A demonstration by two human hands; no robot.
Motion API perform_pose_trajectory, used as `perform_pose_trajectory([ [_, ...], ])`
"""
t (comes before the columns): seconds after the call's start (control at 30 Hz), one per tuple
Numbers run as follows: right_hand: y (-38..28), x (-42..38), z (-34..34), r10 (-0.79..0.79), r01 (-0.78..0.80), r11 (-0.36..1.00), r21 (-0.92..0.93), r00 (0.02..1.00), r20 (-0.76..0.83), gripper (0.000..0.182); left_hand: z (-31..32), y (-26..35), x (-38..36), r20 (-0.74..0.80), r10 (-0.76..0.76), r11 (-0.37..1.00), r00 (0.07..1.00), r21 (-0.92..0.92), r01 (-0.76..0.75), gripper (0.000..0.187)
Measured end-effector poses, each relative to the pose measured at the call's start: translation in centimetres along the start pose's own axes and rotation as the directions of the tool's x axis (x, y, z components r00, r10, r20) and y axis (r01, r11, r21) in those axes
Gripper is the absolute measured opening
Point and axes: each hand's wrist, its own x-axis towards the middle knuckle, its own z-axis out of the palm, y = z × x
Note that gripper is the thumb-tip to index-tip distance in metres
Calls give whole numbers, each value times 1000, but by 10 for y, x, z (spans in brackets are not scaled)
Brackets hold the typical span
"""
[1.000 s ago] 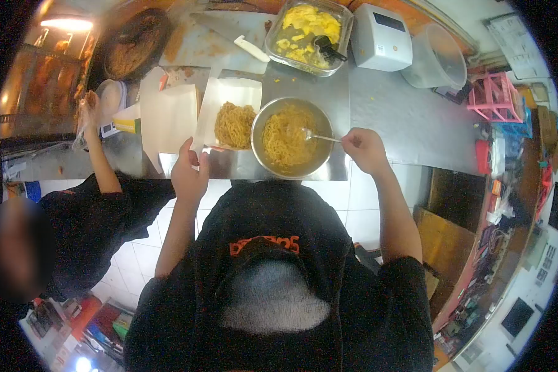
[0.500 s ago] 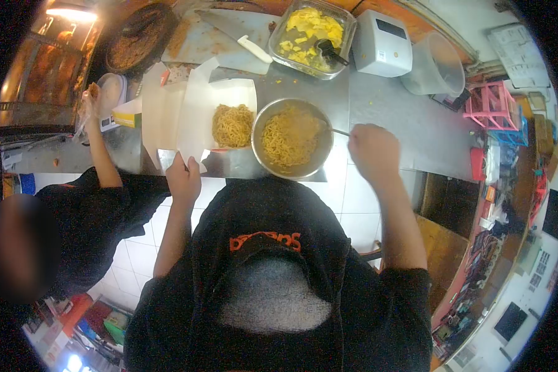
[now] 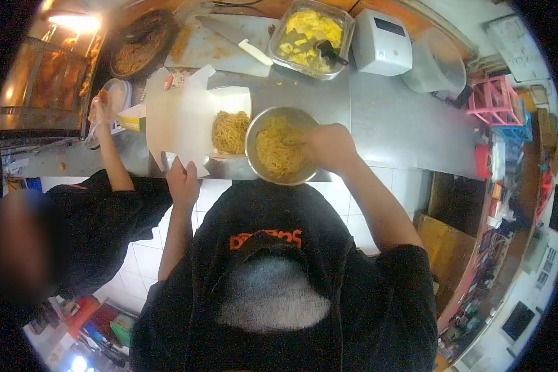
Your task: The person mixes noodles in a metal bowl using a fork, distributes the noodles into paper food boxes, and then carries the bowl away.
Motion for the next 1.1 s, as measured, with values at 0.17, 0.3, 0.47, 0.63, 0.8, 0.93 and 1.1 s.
perform_pose_trajectory([
  [0.17, 27, -8, -3, 108, -145, 905, 400, 988, 112, 8, 1, -1, -2, -55, 5, 995, 998, -100, -11, 22],
  [0.3, 39, -33, 31, 207, -262, 606, 751, 964, 169, 7, 4, -11, -3, -47, 11, 992, 999, -126, -17, 21],
  [0.47, 48, -54, 37, 274, -226, 273, 935, 950, 149, 6, 5, -18, -5, -48, -35, 990, 998, -141, 28, 21],
  [0.63, 52, -68, 5, 317, -28, 287, 958, 946, -67, 7, 1, -8, -4, -31, -44, 990, 999, -137, 39, 22],
  [0.8, 56, -78, -29, 350, 49, 294, 955, 924, -155, 9, 0, 0, -3, -59, -47, 988, 997, -150, 37, 23],
  [0.93, 52, -81, -63, 339, 123, 337, 934, 909, -242, 9, 1, -6, -3, -41, -53, 984, 998, -172, 45, 23],
  [1.1, 53, -82, -93, 343, 190, 451, 872, 865, -366, 9, 5, -10, -3, -44, -37, 952, 998, -305, 22, 22],
])
